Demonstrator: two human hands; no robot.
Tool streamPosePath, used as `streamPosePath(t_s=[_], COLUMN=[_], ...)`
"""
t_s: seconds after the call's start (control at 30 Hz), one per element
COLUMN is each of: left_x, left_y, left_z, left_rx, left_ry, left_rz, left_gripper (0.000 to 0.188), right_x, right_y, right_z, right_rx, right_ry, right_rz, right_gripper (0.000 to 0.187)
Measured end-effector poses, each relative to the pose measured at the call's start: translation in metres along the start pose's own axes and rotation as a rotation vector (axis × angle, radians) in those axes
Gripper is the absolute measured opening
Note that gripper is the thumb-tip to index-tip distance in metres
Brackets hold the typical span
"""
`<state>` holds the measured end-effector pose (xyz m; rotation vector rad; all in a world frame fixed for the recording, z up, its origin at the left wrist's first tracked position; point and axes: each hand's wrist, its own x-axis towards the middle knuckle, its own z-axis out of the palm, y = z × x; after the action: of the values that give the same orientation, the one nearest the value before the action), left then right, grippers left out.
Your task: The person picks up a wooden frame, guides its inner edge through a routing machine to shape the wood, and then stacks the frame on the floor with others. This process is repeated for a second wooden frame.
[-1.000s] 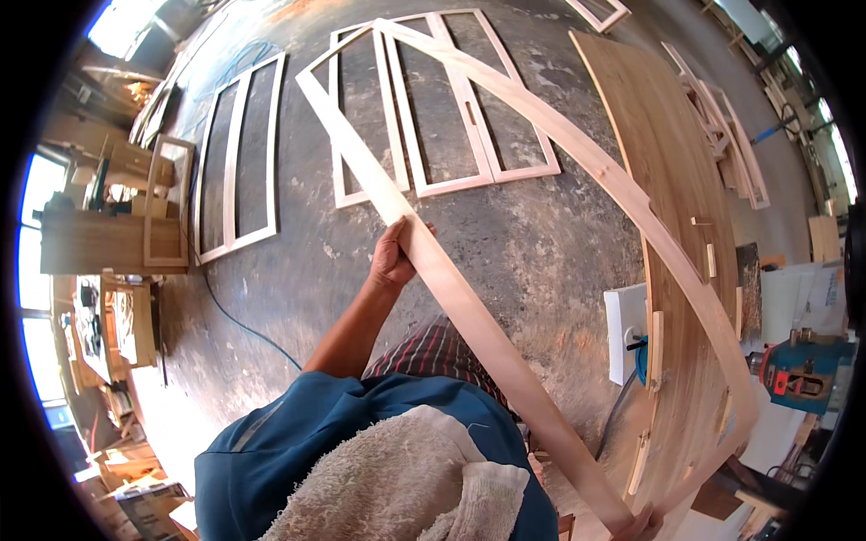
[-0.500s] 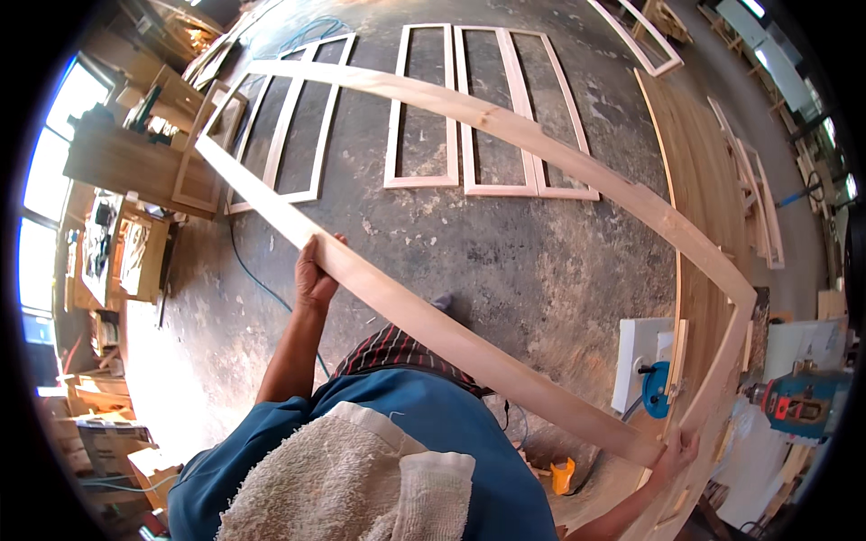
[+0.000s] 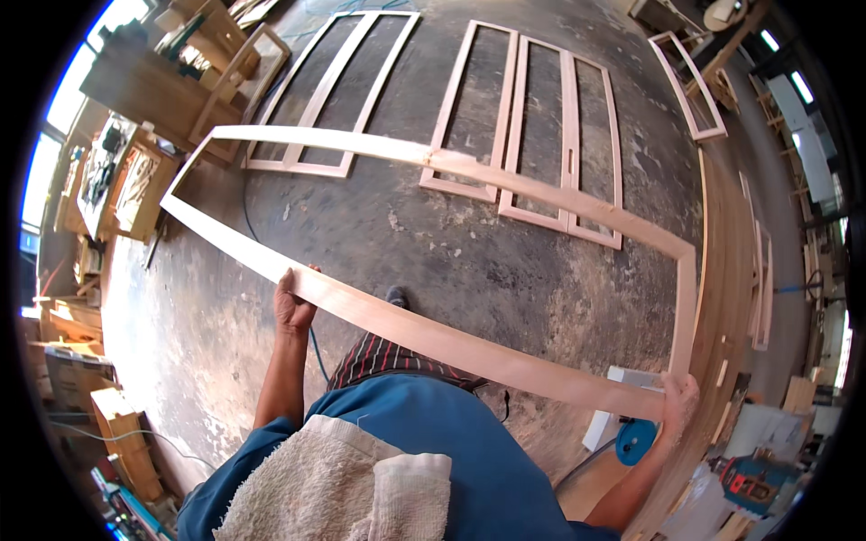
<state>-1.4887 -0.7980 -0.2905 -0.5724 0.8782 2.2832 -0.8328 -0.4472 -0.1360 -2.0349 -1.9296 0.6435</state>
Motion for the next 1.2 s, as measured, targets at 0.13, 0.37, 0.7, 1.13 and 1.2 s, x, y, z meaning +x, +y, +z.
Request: streamPosePath(t_s=[0.13, 0.37, 0.7, 1.13, 1.2], left_x=[0.045, 0.084, 0.096, 0.04, 0.03], left_y=[0.03, 0.067, 0.087, 0.115, 0.114], left_z=[-0.024, -0.056, -0.088, -0.052, -0.04], left_rx=[0.031, 0.01, -0.085, -0.1, -0.124], left_ry=[0.181, 0.432, 0.638, 0.762, 0.822], left_rz=[0.047, 0.043, 0.102, 0.233, 0.214], left_gripper=[0.038, 0.039, 0.036, 0.03, 0.031], right_x=[0.039, 0.097, 0.207, 0.354, 0.36], right_y=[-0.074, -0.166, -0.238, -0.366, -0.355], right_z=[0.045, 0.104, 0.173, 0.306, 0.326], right_rx=[-0.16, -0.438, -0.537, -0.614, -0.659], right_ry=[-0.033, -0.21, -0.288, -0.598, -0.661], right_rz=[-0.048, -0.106, -0.298, -0.369, -0.367], right_gripper=[0.035, 0.044, 0.053, 0.058, 0.058])
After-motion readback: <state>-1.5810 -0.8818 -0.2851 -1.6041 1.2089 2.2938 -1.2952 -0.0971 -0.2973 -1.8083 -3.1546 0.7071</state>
